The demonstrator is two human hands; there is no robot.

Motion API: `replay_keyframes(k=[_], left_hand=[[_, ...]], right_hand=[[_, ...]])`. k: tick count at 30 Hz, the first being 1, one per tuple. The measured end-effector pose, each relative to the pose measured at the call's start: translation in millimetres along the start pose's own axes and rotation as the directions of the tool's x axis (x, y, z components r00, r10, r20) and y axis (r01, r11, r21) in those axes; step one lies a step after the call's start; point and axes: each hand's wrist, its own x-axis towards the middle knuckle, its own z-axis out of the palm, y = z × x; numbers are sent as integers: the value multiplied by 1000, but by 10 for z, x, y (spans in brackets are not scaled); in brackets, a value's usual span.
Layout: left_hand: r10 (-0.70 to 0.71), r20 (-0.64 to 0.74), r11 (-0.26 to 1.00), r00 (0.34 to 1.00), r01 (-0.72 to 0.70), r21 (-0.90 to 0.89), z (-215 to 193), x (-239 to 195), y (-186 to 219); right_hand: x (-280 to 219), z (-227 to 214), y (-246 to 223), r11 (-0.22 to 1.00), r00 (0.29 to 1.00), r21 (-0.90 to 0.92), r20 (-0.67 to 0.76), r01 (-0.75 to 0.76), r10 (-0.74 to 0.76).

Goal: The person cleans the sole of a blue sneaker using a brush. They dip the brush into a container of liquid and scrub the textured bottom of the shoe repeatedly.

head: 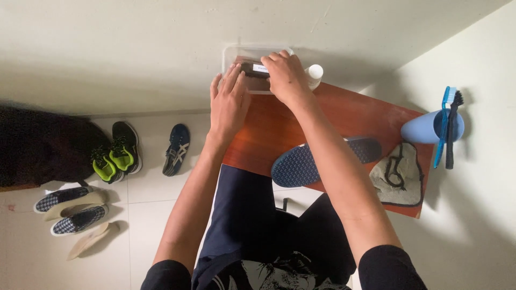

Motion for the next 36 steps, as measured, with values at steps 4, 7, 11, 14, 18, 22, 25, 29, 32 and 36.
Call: replay_keyframes(k=[4, 7, 11, 14, 18, 22, 25, 29, 32, 36], left_hand=[[-12, 1, 999, 1000, 12, -34, 25, -4, -13], [-9, -48, 999, 999, 7, -42, 15, 17, -19], [-16, -8, 998, 1000, 16, -62, -18, 10, 5], [-70, 5, 991, 998, 70, -114, -26, 3, -6], [-112, -87, 976, 990, 93, -197, -29, -4, 51], [-200, -67, 917, 977, 163, -363, -59, 129, 133], [-309, 4, 814, 951, 266, -515, -141, 353, 203], [-346, 92, 614, 934, 299, -730, -226, 620, 325], [-353, 117, 582, 928, 316, -749, -208, 648, 457], [-230, 83, 645, 970, 216, -733, -169, 593, 485]], right_hand=[[8, 42, -14, 1000, 998, -15, 57, -25, 26], [31, 29, -7, 999, 995, 3, 87, -46, 45], [28, -16, 9, 998, 995, 16, 86, -60, 58], [27, -136, -10, 996, 996, 58, 61, -62, 59], [-17, -357, -60, 929, 984, 325, 44, -176, 171], [-87, -692, -192, 804, 956, 520, 113, -289, 271], [-129, -805, -253, 696, 938, 638, 140, -330, 316], [-164, -923, -365, 557, 920, 757, 150, -343, 362], [-166, -942, -404, 446, 876, 814, 148, -372, 459], [-179, -758, -261, 434, 817, 824, 61, -365, 573]])
